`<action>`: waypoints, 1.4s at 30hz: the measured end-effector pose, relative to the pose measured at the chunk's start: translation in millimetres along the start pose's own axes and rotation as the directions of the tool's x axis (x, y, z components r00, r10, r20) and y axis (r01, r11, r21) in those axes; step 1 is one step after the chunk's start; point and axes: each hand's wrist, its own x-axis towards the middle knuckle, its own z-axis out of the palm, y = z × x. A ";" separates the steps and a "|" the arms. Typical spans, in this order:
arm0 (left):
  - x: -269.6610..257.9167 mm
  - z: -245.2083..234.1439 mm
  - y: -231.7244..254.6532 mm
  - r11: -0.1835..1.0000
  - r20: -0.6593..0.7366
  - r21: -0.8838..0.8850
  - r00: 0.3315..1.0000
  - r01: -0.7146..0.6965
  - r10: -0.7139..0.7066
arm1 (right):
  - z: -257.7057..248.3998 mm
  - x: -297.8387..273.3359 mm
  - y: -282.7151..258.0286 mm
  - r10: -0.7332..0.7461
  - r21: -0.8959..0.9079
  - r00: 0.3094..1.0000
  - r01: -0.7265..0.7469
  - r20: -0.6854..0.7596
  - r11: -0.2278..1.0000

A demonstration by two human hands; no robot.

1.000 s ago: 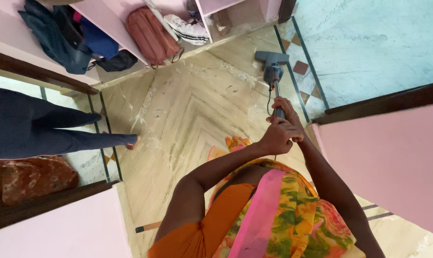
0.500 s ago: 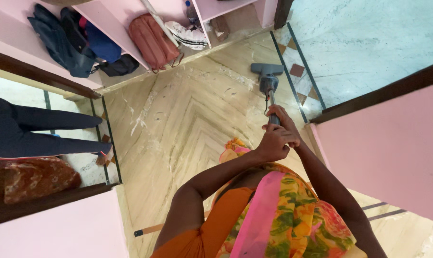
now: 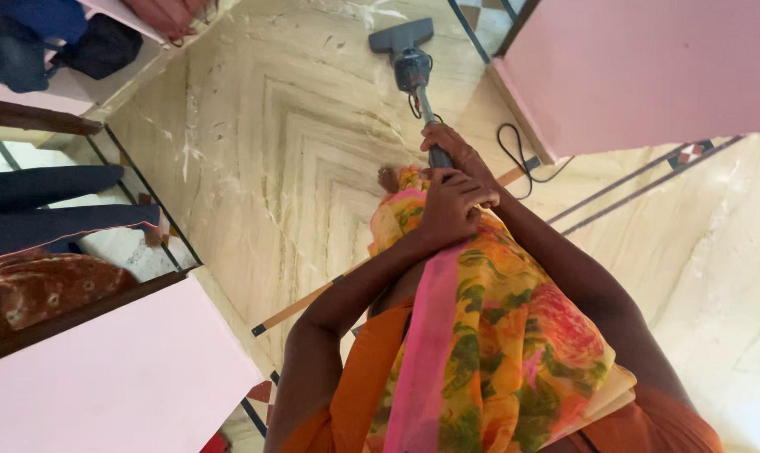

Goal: The person uses a corded stick vacuum cleaner to clean a tiled floor in a room. They move the vacuum head back and forth across the floor, navigating around a pink shelving unit and a sink.

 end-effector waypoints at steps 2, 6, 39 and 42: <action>-7.8 -1.5 16.8 1.000 -0.053 -0.024 0.998 -0.016 0.014 | -1.3 -12.0 -6.6 -0.023 0.024 1.000 0.023 0.013 0.999; -25.3 -8.5 38.0 0.997 -0.071 -0.034 0.995 0.073 -0.075 | 9.3 -28.5 -14.5 -0.069 -0.008 0.996 0.069 0.051 0.998; -233.4 17.5 274.6 0.940 -0.220 -0.077 0.914 0.332 -0.341 | 105.1 -277.5 -110.6 -0.150 -0.040 0.971 0.160 0.188 0.986; -218.9 37.9 278.6 0.970 -0.254 -0.037 0.936 0.242 -0.243 | 85.9 -283.3 -99.8 -0.163 0.041 0.969 0.158 0.187 0.987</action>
